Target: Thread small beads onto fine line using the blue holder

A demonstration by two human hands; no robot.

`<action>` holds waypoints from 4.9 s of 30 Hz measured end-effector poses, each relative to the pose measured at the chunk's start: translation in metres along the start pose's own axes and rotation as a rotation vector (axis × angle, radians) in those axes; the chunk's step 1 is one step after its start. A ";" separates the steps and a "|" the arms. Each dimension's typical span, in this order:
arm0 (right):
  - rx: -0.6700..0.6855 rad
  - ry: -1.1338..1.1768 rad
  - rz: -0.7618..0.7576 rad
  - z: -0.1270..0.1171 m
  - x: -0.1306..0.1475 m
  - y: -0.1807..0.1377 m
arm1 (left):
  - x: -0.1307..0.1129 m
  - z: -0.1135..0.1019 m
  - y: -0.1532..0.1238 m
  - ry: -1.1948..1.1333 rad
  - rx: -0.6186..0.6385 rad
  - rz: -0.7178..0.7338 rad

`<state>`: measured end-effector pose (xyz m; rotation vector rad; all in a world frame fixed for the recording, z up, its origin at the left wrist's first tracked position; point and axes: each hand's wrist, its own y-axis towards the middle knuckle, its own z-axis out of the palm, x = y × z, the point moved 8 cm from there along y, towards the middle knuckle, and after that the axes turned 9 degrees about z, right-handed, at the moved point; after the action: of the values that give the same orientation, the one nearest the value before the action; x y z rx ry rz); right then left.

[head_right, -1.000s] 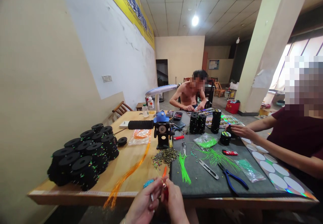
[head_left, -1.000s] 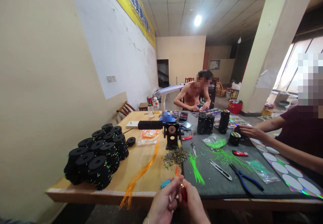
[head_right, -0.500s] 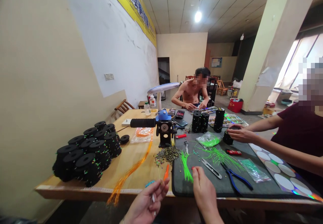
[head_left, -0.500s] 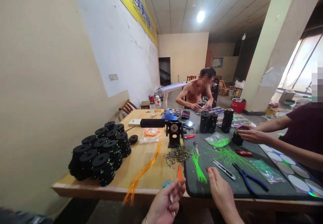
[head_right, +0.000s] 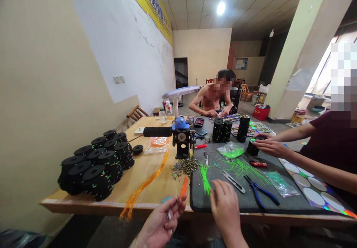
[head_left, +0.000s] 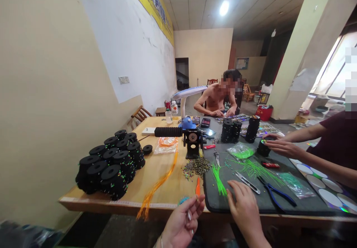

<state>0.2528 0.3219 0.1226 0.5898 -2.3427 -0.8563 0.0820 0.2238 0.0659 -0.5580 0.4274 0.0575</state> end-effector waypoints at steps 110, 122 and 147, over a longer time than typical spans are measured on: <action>0.188 0.059 -0.212 0.025 0.084 -0.050 | -0.055 -0.057 -0.048 0.841 0.035 0.638; 0.194 0.043 -0.493 0.010 0.100 -0.012 | -0.048 0.031 -0.006 1.341 0.417 0.792; 0.505 1.256 0.997 0.101 0.056 -0.030 | -0.036 -0.019 0.029 0.597 0.057 0.543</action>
<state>0.1527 0.3127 0.0583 0.0045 -1.2901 0.5014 0.0366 0.2404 0.0515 -0.3818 1.1532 0.4044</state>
